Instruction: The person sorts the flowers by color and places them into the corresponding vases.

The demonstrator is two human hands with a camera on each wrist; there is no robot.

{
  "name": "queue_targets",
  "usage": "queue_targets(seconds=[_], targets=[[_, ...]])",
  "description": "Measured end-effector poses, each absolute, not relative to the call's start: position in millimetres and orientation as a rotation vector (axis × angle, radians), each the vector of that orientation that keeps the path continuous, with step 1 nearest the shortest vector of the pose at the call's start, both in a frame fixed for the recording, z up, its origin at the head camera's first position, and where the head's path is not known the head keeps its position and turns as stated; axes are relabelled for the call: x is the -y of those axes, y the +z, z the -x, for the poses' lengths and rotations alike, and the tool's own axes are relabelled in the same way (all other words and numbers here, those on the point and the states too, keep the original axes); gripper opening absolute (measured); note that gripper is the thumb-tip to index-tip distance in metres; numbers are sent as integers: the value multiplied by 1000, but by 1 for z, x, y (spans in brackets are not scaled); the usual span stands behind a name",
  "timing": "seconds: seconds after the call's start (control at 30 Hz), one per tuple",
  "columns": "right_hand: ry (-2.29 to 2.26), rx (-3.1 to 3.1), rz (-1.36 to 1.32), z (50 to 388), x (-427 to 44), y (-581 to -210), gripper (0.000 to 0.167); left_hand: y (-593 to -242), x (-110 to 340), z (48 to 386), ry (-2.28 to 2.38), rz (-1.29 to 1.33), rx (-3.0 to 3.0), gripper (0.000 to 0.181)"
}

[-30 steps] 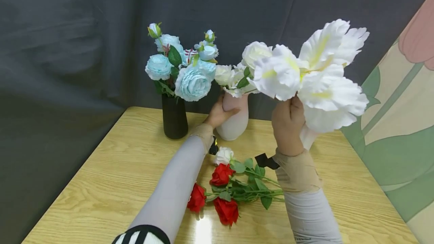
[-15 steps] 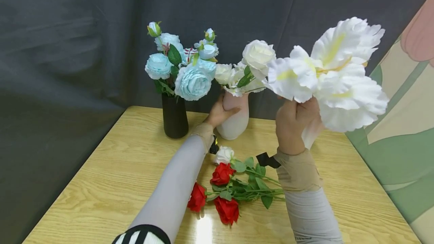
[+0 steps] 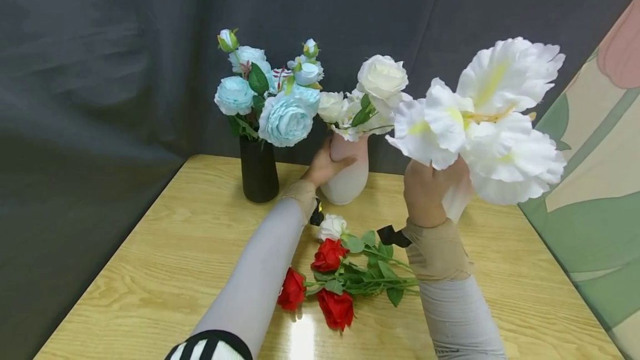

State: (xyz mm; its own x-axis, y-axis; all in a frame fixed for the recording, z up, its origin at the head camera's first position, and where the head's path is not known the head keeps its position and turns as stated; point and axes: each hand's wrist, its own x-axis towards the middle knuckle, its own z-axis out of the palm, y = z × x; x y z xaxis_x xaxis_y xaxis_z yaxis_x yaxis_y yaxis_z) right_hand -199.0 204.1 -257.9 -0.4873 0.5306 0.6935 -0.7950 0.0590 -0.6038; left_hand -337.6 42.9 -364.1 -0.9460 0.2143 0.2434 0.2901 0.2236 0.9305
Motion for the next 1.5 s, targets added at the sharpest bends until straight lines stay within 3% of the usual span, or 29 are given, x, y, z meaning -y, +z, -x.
queue_targets(seconds=[0.07, 0.13, 0.27, 0.7, 1.07, 1.3, 1.5], targets=[[1511, 1378, -242, 199, -201, -257, 18, -363, -43, 338, -1878, 504, 2395, 91], [1423, 1409, -205, 194, -193, -249, 29, -362, -44, 338, -1905, 518, 2382, 89], [1396, 1356, -375, 196, -186, -234, 46, -360, -44, 337, -1898, 519, 2398, 87], [1645, 1493, -523, 221, -188, -243, 24, -363, -43, 336, -1853, 499, 2419, 87], [1518, 1593, -545, 242, -191, -251, 21, -364, -44, 335, -1878, 510, 2387, 88], [1302, 1928, -226, 240, -193, -262, 28, -365, -44, 333, -1852, 477, 2414, 88], [1226, 1933, -226, 248, -195, -264, 30, -363, -44, 334, -1827, 464, 2425, 87]])
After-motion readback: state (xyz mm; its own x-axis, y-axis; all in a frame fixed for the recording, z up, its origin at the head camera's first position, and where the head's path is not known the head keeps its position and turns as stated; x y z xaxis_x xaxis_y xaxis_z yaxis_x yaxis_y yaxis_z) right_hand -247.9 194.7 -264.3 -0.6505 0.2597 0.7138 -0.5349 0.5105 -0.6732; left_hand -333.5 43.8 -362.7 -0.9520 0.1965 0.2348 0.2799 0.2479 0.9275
